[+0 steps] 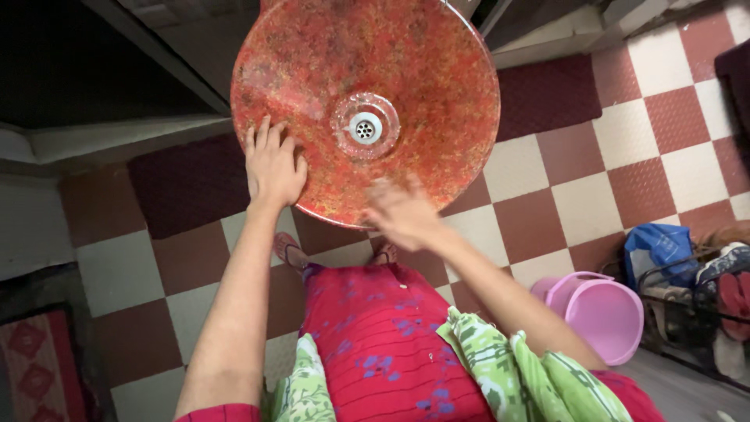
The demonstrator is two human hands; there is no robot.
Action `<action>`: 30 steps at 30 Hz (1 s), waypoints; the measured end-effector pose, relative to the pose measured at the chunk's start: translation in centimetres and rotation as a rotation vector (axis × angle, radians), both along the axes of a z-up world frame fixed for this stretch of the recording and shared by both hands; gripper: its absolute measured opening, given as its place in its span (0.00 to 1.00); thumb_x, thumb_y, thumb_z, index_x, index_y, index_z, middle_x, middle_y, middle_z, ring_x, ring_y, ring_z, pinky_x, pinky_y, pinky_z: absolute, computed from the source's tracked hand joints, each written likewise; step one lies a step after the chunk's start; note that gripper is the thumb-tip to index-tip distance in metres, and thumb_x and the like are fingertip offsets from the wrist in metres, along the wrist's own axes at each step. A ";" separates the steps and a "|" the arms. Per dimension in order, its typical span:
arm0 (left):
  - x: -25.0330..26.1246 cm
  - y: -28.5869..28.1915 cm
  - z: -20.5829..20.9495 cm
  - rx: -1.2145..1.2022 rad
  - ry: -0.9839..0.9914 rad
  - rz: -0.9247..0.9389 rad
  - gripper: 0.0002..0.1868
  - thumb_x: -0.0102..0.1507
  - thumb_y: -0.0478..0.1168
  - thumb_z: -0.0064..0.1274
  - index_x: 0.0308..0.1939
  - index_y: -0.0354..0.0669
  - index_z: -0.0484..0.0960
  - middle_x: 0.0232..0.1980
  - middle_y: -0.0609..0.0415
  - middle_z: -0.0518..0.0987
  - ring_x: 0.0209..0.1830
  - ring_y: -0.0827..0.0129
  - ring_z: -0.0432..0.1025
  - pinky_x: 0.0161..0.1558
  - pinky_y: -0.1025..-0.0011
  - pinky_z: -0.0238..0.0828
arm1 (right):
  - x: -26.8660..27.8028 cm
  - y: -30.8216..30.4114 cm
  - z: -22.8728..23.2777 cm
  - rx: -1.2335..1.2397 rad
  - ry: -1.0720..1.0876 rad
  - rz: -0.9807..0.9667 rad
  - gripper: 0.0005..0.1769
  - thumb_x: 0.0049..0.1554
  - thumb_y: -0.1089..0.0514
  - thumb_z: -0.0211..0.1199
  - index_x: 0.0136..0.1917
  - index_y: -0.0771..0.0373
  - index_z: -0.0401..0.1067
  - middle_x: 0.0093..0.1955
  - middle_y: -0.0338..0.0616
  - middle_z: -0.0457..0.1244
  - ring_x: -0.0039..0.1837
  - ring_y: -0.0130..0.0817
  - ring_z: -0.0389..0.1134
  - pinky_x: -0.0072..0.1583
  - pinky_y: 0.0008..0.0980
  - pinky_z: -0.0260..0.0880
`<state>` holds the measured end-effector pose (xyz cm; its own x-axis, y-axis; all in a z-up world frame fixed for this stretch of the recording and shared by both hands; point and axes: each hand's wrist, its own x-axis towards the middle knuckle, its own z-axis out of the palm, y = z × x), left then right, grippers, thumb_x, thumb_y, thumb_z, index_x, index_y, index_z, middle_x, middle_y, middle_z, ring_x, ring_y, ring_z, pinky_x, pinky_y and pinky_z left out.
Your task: The person scrubs a red speckled bathroom sink using a white cloth and a sponge. They wipe the basin, the faucet, and the surrounding countertop area, then rinse the cloth under running water and continue scrubbing.
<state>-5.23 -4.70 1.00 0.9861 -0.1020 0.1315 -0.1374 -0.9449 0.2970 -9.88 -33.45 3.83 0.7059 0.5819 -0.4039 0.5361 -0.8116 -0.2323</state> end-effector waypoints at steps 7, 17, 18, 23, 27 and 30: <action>-0.6 -0.4 -1.2 0.033 -0.015 0.032 0.18 0.62 0.48 0.53 0.50 0.44 0.85 0.71 0.43 0.71 0.79 0.50 0.53 0.78 0.47 0.38 | 8.3 -11.8 2.6 -0.056 -0.771 -0.156 0.42 0.70 0.32 0.37 0.74 0.70 0.67 0.78 0.60 0.56 0.81 0.51 0.47 0.73 0.68 0.32; -0.7 -1.3 -0.1 0.052 0.059 0.084 0.19 0.61 0.49 0.53 0.50 0.46 0.85 0.70 0.43 0.71 0.79 0.51 0.52 0.78 0.50 0.38 | -1.8 2.2 1.5 0.298 -0.101 -0.010 0.38 0.68 0.37 0.34 0.77 0.67 0.58 0.78 0.59 0.54 0.79 0.51 0.51 0.76 0.57 0.37; -0.6 -1.2 0.0 0.047 0.066 0.086 0.19 0.60 0.49 0.53 0.50 0.46 0.85 0.70 0.43 0.70 0.79 0.51 0.52 0.77 0.50 0.38 | -1.0 1.2 2.1 0.155 -0.076 0.002 0.36 0.67 0.39 0.32 0.78 0.61 0.58 0.77 0.54 0.55 0.80 0.46 0.51 0.78 0.56 0.36; -0.5 -1.0 0.1 -0.030 0.060 0.094 0.17 0.60 0.47 0.53 0.49 0.46 0.86 0.70 0.44 0.72 0.79 0.52 0.54 0.78 0.52 0.40 | 7.8 -7.6 3.0 -0.307 -0.221 -0.229 0.41 0.66 0.34 0.30 0.79 0.63 0.54 0.84 0.53 0.47 0.79 0.40 0.50 0.77 0.70 0.22; -0.3 -1.1 0.2 -0.053 0.049 0.097 0.16 0.60 0.45 0.54 0.48 0.45 0.85 0.68 0.43 0.73 0.78 0.51 0.55 0.78 0.52 0.42 | 10.2 -7.6 0.6 -0.296 -0.336 -0.163 0.43 0.65 0.32 0.31 0.78 0.66 0.53 0.83 0.55 0.43 0.84 0.47 0.38 0.74 0.69 0.24; -0.4 -0.9 0.8 -0.119 0.036 0.076 0.15 0.59 0.44 0.54 0.46 0.43 0.85 0.68 0.44 0.73 0.78 0.50 0.55 0.78 0.52 0.43 | 7.0 -0.9 -0.9 -0.340 0.001 -0.108 0.42 0.66 0.34 0.30 0.80 0.65 0.48 0.85 0.56 0.38 0.86 0.47 0.33 0.77 0.66 0.27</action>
<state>-5.68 -5.64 1.79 0.9947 -0.0129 0.1022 -0.0540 -0.9101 0.4110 -2.84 -34.36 2.95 0.7554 0.3363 -0.5624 0.4431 -0.8944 0.0604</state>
